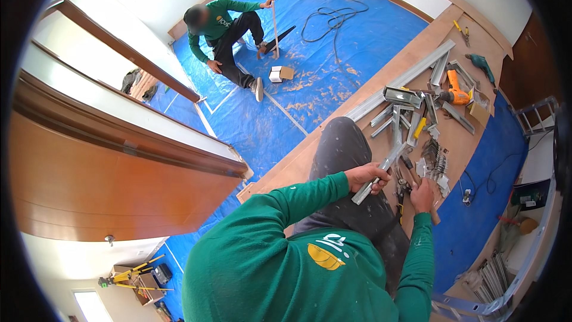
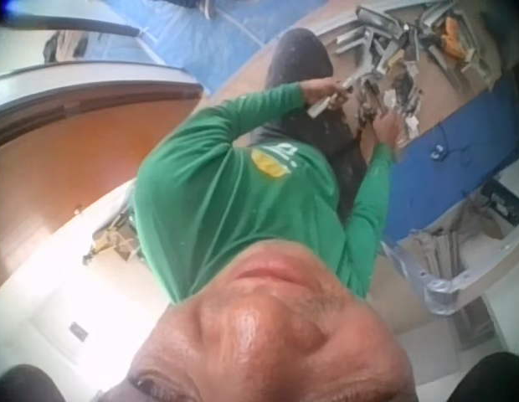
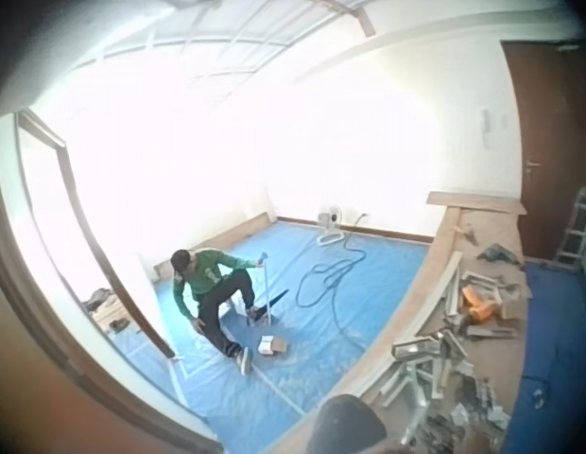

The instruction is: The person sits on the floor and uses tin snips to cut small metal profiles, then uses a hammer to tap the cut edges. The person repeats this process with several pieces, handling them one at a time.

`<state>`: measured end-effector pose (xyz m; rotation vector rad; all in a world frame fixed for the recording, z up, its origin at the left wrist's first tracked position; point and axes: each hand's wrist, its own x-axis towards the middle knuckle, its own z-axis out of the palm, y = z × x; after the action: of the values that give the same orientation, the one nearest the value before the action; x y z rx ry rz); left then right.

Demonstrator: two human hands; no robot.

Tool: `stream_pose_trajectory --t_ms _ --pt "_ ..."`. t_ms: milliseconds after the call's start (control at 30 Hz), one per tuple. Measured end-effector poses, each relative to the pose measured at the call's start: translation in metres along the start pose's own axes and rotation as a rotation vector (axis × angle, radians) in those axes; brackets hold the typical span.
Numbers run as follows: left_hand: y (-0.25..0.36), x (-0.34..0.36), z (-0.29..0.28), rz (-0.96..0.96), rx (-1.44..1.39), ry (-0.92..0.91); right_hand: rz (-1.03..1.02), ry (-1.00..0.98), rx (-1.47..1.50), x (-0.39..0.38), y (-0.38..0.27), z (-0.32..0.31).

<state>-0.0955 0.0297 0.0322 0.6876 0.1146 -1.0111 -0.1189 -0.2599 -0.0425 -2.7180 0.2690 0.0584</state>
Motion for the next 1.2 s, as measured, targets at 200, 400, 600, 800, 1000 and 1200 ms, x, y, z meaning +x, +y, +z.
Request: stream_pose_trajectory --t_ms 200,400,600,800,1000,1200 --pt "0.004 -0.006 0.002 0.029 -0.085 -0.008 0.020 0.068 0.498 -0.031 -0.004 -0.006" --pt "0.024 -0.011 0.012 -0.026 -0.164 0.059 0.007 0.059 0.657 -0.074 -0.057 -0.064" --pt "0.044 -0.012 0.035 0.071 -0.119 -0.087 -0.063 -0.006 0.680 -0.083 -0.106 -0.133" --pt "0.049 -0.010 0.047 0.070 -0.143 -0.098 -0.111 0.227 0.945 -0.093 -0.122 -0.166" --pt "0.042 -0.006 0.056 -0.010 -0.253 0.022 -0.127 0.095 0.462 -0.095 -0.128 -0.157" --pt "0.033 -0.014 0.045 0.036 -0.191 -0.082 -0.129 0.257 0.758 -0.115 -0.136 -0.197"
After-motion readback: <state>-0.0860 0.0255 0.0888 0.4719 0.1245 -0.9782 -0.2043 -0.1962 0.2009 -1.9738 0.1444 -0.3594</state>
